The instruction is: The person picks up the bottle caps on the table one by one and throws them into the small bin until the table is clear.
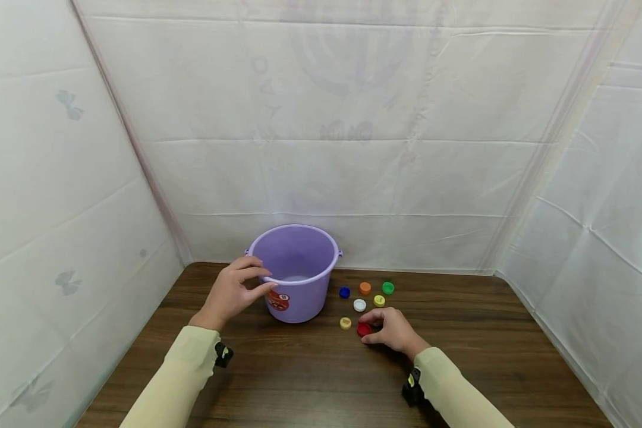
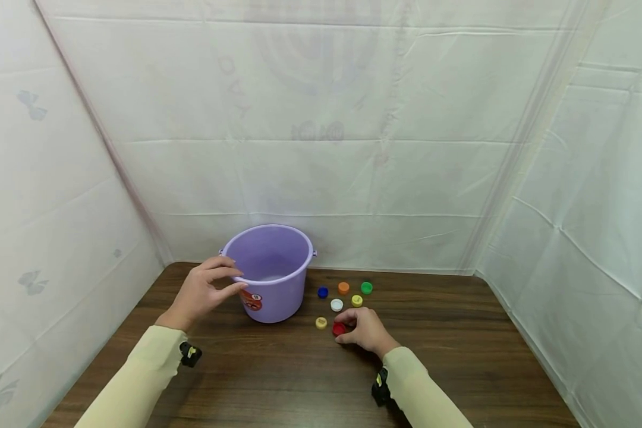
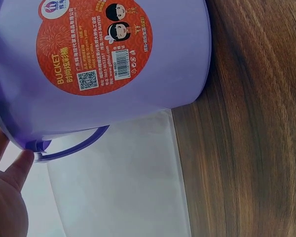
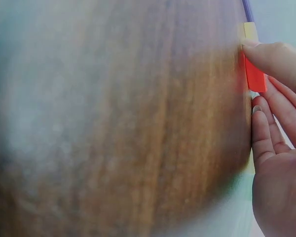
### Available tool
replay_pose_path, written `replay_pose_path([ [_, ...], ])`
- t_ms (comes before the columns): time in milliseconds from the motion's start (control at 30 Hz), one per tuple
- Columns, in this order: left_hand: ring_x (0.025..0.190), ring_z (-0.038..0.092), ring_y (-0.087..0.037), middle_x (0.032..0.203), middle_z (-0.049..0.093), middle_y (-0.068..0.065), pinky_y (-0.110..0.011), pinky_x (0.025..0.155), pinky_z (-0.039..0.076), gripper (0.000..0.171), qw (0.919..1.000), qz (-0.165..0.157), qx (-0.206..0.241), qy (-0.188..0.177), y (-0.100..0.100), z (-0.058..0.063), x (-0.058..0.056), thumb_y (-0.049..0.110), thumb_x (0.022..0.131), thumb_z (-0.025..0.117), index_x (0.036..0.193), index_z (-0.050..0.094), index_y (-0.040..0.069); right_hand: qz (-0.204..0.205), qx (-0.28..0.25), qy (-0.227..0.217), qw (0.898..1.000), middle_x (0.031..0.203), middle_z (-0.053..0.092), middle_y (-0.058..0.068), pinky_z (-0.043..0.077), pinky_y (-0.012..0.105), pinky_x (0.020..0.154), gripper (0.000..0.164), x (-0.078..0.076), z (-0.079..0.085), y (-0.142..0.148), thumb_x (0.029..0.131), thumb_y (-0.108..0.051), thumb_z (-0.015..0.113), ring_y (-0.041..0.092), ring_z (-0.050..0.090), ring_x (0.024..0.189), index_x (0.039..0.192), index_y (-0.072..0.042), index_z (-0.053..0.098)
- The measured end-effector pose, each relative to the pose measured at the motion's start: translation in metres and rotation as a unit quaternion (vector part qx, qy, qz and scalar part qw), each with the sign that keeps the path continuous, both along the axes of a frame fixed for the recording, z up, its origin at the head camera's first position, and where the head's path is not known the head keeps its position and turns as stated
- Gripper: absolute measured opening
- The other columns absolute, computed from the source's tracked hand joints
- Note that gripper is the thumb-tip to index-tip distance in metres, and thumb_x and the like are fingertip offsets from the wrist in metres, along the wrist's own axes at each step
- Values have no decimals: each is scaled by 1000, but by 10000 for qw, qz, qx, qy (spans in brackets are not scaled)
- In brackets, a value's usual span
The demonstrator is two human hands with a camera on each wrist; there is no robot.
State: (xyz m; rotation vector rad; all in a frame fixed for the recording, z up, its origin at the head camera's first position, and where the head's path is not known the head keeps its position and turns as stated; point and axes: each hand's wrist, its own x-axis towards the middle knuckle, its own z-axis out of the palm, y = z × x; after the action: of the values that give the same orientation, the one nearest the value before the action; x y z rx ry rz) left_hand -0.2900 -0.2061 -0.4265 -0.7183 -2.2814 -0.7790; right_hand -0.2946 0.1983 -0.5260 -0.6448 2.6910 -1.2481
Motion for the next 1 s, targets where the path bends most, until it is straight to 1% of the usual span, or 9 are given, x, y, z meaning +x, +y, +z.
replay_pose_path([
  [167,103,64,-14,106,69,4,-42,93,59,23,10000,-29,-7,1,0,0,0,27,75,93,92,81,18,-10,55,-10,10000,108,76,-1,55,25,83,34,0,1,0,78,-20,90,16,67,99,109,-14,78],
  [400,100,64,-15,103,69,4,-37,89,57,21,9997,-131,-18,217,1,1,-1,24,74,93,90,80,18,-121,39,-56,9999,106,75,-1,55,24,79,34,1,2,-1,78,-19,91,15,67,96,109,-15,78],
  [667,100,64,-13,103,69,5,-35,90,57,22,9997,-107,-7,201,0,1,-2,25,74,94,90,81,18,-139,13,-56,9999,106,75,-1,55,24,78,33,1,1,-2,78,-19,91,14,66,95,108,-15,78],
  [867,101,64,-13,104,69,5,-36,91,57,21,9998,-110,-6,163,0,2,-1,26,75,93,90,81,18,-177,13,-51,9998,105,75,-1,56,25,79,33,1,1,-2,78,-21,90,14,66,95,108,-16,78],
  [1000,101,63,-13,104,69,4,-37,89,58,21,9998,-126,-34,132,0,3,-1,26,75,93,91,81,18,-225,8,-53,9997,105,75,-1,56,26,80,32,1,2,-1,79,-22,90,15,67,95,108,-16,78],
])
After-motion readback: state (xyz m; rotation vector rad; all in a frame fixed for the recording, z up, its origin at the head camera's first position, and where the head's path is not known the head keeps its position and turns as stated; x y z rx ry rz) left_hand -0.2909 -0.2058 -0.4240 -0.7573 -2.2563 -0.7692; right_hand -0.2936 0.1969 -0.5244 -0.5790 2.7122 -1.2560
